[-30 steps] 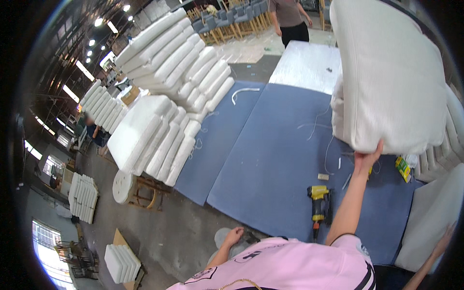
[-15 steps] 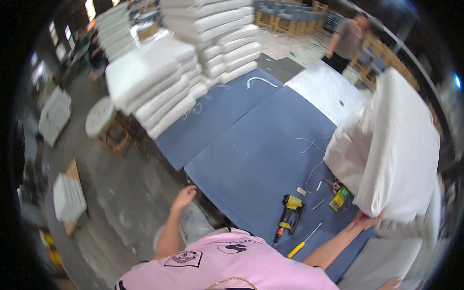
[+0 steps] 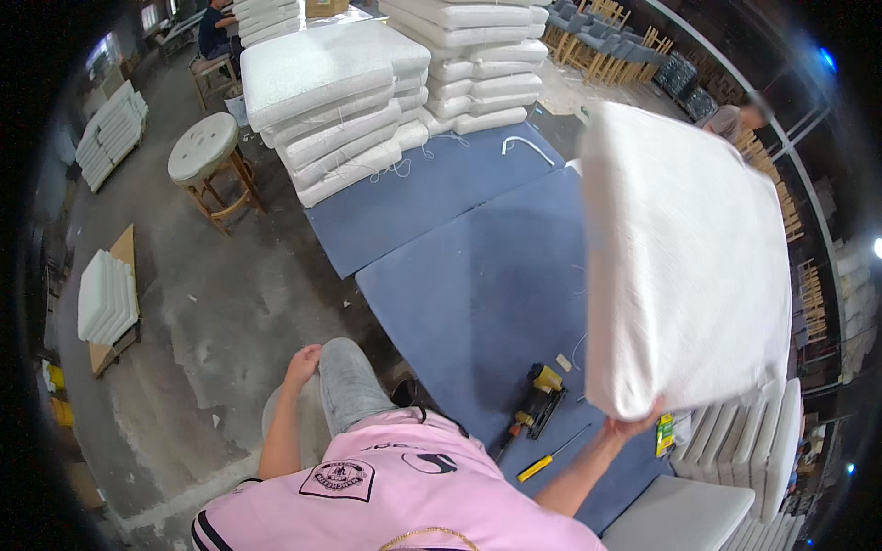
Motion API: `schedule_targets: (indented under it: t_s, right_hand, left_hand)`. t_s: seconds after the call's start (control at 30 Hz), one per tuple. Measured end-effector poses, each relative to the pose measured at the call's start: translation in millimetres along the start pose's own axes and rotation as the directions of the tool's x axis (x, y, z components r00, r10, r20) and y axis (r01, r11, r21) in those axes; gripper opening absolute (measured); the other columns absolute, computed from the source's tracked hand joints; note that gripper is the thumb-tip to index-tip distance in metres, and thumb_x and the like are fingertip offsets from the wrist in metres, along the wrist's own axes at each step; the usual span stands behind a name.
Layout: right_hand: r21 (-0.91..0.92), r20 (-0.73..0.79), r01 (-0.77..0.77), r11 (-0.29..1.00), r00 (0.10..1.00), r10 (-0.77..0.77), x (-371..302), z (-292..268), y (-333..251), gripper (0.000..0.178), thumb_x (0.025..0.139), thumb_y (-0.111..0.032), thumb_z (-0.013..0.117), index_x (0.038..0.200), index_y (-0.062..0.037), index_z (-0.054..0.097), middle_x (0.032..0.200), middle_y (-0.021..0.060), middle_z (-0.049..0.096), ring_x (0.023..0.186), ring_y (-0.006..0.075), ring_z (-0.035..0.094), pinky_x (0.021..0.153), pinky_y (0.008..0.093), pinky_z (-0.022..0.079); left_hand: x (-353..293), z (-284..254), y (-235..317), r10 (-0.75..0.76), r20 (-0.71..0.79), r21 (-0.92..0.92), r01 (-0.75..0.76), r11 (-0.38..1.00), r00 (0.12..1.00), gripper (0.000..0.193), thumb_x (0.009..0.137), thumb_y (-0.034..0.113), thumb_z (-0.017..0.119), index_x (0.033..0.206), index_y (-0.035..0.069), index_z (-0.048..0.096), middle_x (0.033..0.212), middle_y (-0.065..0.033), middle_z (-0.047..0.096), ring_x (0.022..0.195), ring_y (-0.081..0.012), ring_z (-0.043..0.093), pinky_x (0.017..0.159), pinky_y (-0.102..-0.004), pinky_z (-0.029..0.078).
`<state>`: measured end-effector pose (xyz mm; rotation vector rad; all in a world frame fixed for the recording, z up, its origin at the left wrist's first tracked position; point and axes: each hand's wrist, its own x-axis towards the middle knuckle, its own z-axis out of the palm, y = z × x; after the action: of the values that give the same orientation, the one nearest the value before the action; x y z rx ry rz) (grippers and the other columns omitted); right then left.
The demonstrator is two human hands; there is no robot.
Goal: The person uses a staple gun to attach white fabric to the edges of a wooden cushion frame. They repeatedly pull the fabric taut, staple it to the frame, and flip the cushion to work on different sides. The person also handles loose foam pads and stacks finished cushions.
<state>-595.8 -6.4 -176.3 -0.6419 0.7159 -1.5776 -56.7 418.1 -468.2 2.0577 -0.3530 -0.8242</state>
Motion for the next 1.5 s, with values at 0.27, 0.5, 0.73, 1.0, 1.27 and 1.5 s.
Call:
schedule_targets:
  t_s: [0.27, 0.5, 0.73, 1.0, 1.27, 1.5]
  right_hand:
    - [-0.323, 0.288, -0.233, 0.917, 0.899, 0.329, -57, 110, 190, 0.079, 0.087, -0.030, 0.073, 0.153, -0.0031, 0.037, 0.147, 0.0147, 0.051, 0.132, 0.0333, 0.054, 0.113, 0.0480, 0.043]
    - [-0.466, -0.021, -0.799, 0.380, 0.439, 0.898, -82, 24, 278, 0.069, 0.092, -0.044, 0.069, 0.143, -0.0037, 0.048, 0.141, 0.0130, 0.058, 0.122, 0.0321, 0.062, 0.094, 0.0491, 0.056]
    - [-0.978, -0.098, -0.209, -0.009, 0.420, 0.902, -79, 28, 257, 0.063, 0.094, -0.058, 0.066, 0.105, 0.0037, 0.069, 0.080, 0.0124, 0.072, 0.062, 0.0224, 0.070, 0.059, 0.0369, 0.059]
    - [-0.971, 0.103, -0.131, 0.198, 0.518, 0.849, -70, 66, 291, 0.046, 0.096, -0.044, 0.067, 0.082, -0.0003, 0.069, 0.061, 0.0072, 0.065, 0.042, 0.0132, 0.056, 0.042, 0.0299, 0.050]
    - [-0.936, 0.111, -0.256, 0.240, 0.431, 0.895, -59, 61, 299, 0.041, 0.101, -0.035, 0.063, 0.079, -0.0012, 0.067, 0.059, 0.0084, 0.066, 0.038, 0.0134, 0.057, 0.038, 0.0293, 0.050]
    - [-0.913, 0.191, -0.241, 0.330, 0.462, 0.866, -64, 49, 302, 0.041, 0.101, -0.034, 0.062, 0.078, -0.0002, 0.067, 0.058, 0.0086, 0.065, 0.038, 0.0132, 0.056, 0.036, 0.0275, 0.046]
  left_hand:
    - [-106, 87, -64, -0.597, 0.029, -0.284, 0.579, 0.764, 0.802, 0.068, 0.103, 0.054, 0.045, 0.130, -0.006, 0.064, 0.121, -0.0245, 0.070, 0.109, -0.0367, 0.068, 0.096, -0.0419, 0.051]
    - [-106, 66, 27, -0.188, -0.162, -0.049, 0.183, 0.982, 0.969, 0.067, 0.103, 0.050, 0.053, 0.142, -0.003, 0.055, 0.140, -0.0220, 0.062, 0.134, -0.0349, 0.056, 0.110, -0.0395, 0.044]
    - [-124, -27, 325, 0.539, -0.136, -0.546, -0.517, 0.659, 0.831, 0.047, 0.107, 0.032, 0.055, 0.138, -0.003, 0.058, 0.136, -0.0159, 0.064, 0.123, -0.0224, 0.062, 0.107, -0.0377, 0.047]
    - [-239, -24, 475, 0.949, -0.288, -0.696, -0.653, -0.299, -0.128, 0.067, 0.109, 0.051, 0.037, 0.114, -0.006, 0.072, 0.116, -0.0277, 0.070, 0.107, -0.0391, 0.068, 0.091, -0.0476, 0.054]
    - [-248, -18, 495, 0.924, -0.309, -0.738, -0.556, -0.382, -0.225, 0.061, 0.108, 0.048, 0.044, 0.111, -0.007, 0.070, 0.105, -0.0277, 0.072, 0.099, -0.0396, 0.069, 0.085, -0.0491, 0.056]
    - [-250, -8, 500, 0.881, -0.346, -0.592, -0.654, -0.471, -0.322, 0.063, 0.109, 0.051, 0.037, 0.109, -0.002, 0.072, 0.104, -0.0277, 0.073, 0.093, -0.0388, 0.071, 0.080, -0.0486, 0.057]
